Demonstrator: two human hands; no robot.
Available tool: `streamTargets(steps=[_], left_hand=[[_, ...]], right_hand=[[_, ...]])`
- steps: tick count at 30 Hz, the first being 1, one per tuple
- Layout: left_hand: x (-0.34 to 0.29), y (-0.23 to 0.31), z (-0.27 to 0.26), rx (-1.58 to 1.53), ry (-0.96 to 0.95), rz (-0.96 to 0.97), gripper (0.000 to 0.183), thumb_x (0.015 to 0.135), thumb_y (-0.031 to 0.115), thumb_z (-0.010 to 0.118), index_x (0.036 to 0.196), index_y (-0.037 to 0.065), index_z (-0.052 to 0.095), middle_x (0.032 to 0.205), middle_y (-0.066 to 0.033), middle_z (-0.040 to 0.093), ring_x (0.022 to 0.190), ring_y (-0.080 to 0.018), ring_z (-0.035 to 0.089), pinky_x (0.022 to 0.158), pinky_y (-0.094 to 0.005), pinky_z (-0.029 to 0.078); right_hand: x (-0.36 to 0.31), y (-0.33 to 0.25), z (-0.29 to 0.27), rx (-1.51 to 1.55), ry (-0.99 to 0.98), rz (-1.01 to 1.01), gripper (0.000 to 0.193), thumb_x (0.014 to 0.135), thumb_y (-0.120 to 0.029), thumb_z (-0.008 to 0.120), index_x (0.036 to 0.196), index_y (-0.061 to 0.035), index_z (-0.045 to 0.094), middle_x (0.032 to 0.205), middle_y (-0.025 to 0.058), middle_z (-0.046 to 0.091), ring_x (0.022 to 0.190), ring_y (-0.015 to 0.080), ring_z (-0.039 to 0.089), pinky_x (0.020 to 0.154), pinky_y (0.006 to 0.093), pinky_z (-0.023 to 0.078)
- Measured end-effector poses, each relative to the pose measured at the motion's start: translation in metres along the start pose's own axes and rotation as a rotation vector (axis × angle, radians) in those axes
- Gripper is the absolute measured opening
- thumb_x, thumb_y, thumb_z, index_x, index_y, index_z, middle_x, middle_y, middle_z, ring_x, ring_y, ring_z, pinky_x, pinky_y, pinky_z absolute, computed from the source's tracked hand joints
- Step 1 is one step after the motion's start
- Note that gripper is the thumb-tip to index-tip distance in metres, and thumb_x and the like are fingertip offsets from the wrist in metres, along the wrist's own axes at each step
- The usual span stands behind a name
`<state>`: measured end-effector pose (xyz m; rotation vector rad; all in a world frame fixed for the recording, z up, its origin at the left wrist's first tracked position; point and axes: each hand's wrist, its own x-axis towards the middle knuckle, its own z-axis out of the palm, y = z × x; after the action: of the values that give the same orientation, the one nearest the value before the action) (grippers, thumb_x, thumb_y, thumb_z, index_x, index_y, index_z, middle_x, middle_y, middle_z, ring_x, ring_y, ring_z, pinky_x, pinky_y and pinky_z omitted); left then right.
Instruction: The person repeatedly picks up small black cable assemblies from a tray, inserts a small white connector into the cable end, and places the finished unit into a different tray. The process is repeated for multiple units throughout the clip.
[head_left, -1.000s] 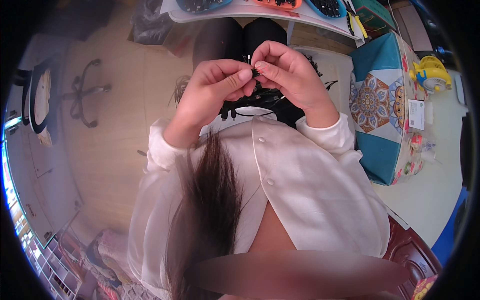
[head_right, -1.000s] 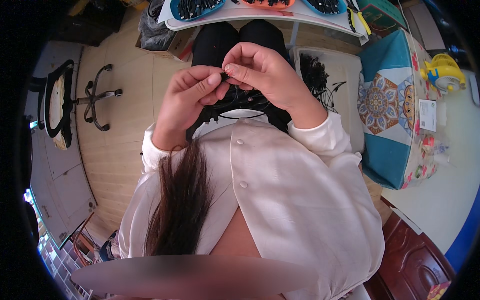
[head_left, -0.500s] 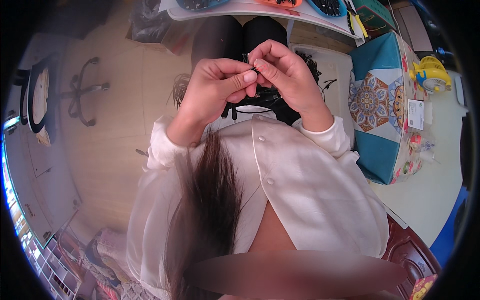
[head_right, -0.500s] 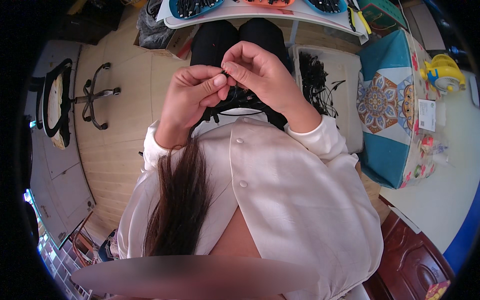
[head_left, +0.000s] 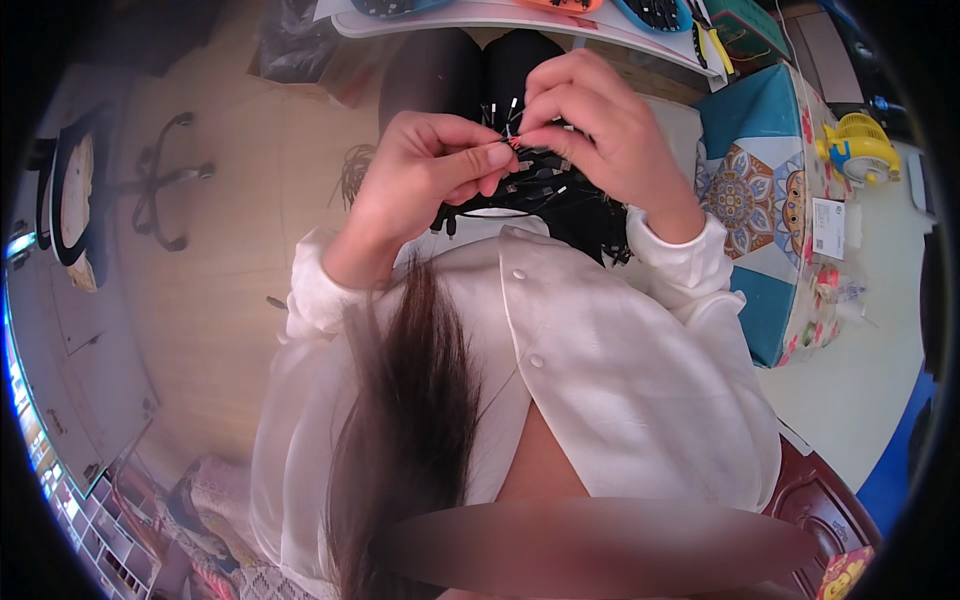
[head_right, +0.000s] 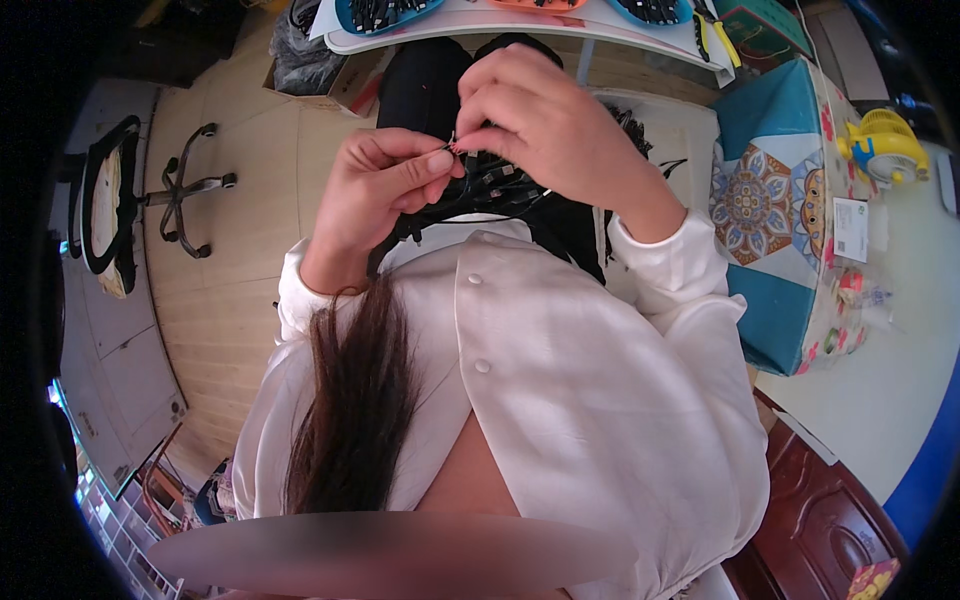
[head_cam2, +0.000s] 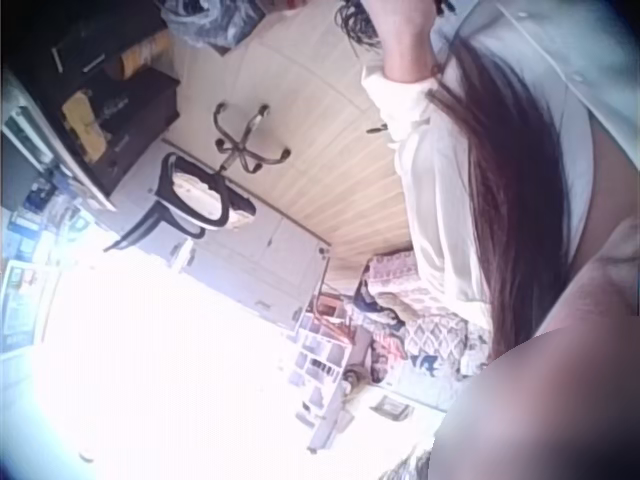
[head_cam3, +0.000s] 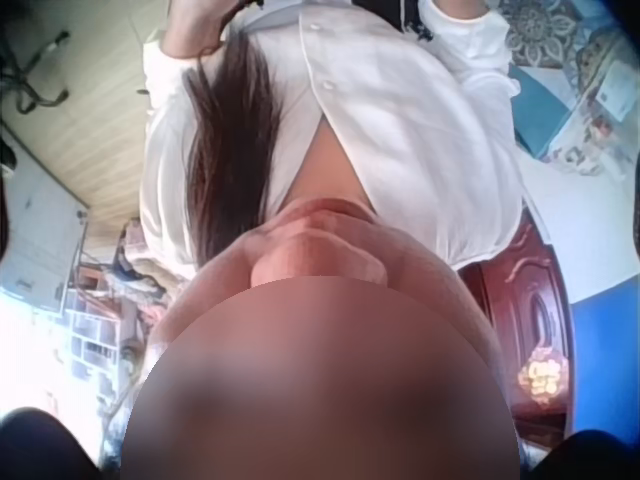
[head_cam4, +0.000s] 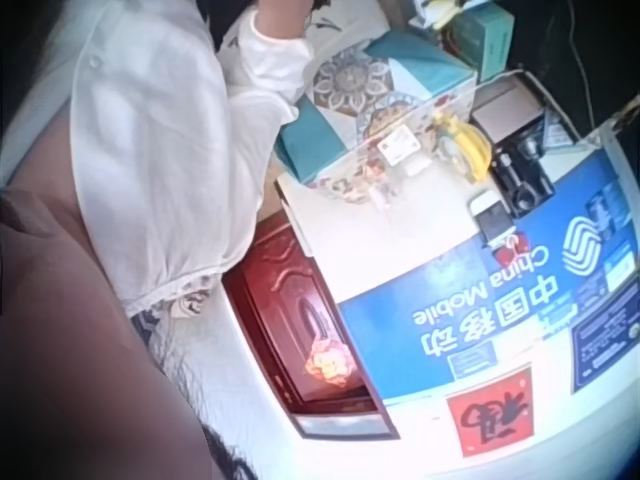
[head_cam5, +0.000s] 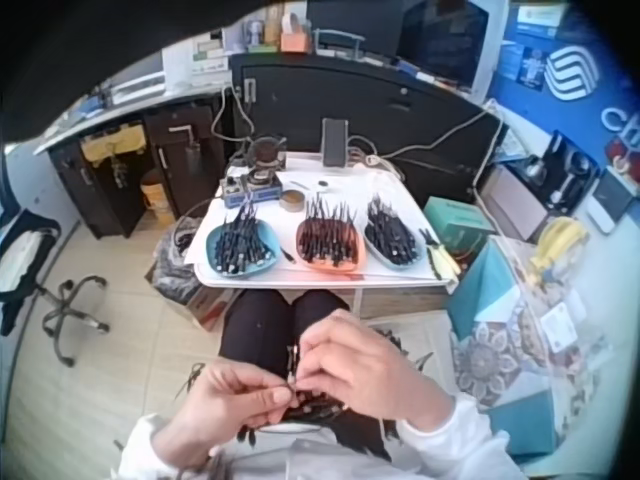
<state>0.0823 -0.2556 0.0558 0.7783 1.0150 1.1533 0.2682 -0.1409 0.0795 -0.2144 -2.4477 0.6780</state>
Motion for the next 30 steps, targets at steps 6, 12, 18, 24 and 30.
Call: streamTargets(steps=[6, 12, 18, 24, 30], left_hand=[[-0.006, 0.003, -0.004, -0.003, 0.005, -0.028, 0.014, 0.087, 0.008, 0.067, 0.086, -0.006, 0.070, 0.062, -0.0036, 0.058, 0.049, -0.0041, 0.041, 0.044, -0.0197, 0.027], [-0.003, 0.004, -0.002, 0.028, -0.037, -0.053, 0.012, 0.087, 0.008, 0.067, 0.085, -0.004, 0.071, 0.062, -0.0035, 0.059, 0.050, -0.0043, 0.043, 0.044, -0.0194, 0.028], [-0.005, 0.005, -0.001, 0.067, -0.051, -0.021, 0.010, 0.087, 0.008, 0.068, 0.085, -0.001, 0.072, 0.062, -0.0021, 0.059, 0.052, -0.0045, 0.046, 0.045, -0.0184, 0.032], [-0.005, -0.004, 0.006, 0.429, 0.023, 0.234, 0.010, 0.086, 0.006, 0.068, 0.086, -0.003, 0.070, 0.062, -0.0025, 0.061, 0.052, -0.0078, 0.052, 0.047, -0.0254, 0.039], [-0.006, -0.010, 0.008, 0.975, 0.088, 0.737, 0.010, 0.082, 0.002, 0.069, 0.090, -0.004, 0.069, 0.070, -0.0123, 0.066, 0.057, -0.0137, 0.060, 0.050, -0.0300, 0.044]], right_hand=[[-0.002, 0.004, -0.029, -0.186, 0.164, -0.089, 0.015, 0.079, -0.006, 0.072, 0.093, -0.0029, 0.068, 0.097, 0.0064, 0.061, 0.084, 0.0197, 0.058, 0.072, 0.0280, 0.048], [-0.006, -0.001, -0.010, -0.179, 0.025, -0.202, 0.034, 0.067, -0.013, 0.077, 0.099, -0.0053, 0.070, 0.098, 0.0068, 0.062, 0.085, 0.0239, 0.058, 0.071, 0.0331, 0.049], [-0.001, -0.004, -0.004, -0.162, 0.060, -0.282, 0.028, 0.064, -0.006, 0.080, 0.088, -0.0022, 0.065, 0.091, 0.0084, 0.061, 0.080, 0.0261, 0.058, 0.067, 0.0342, 0.049], [-0.008, -0.004, -0.004, 0.047, -0.034, -0.089, 0.017, 0.073, -0.001, 0.073, 0.085, -0.0004, 0.062, 0.086, 0.0080, 0.060, 0.078, 0.0225, 0.057, 0.068, 0.0292, 0.046], [-0.018, -0.002, 0.000, 1.039, -0.238, 0.824, 0.013, 0.090, -0.012, 0.064, 0.094, -0.0004, 0.064, 0.089, -0.0002, 0.062, 0.082, 0.0089, 0.057, 0.073, 0.0233, 0.046]])
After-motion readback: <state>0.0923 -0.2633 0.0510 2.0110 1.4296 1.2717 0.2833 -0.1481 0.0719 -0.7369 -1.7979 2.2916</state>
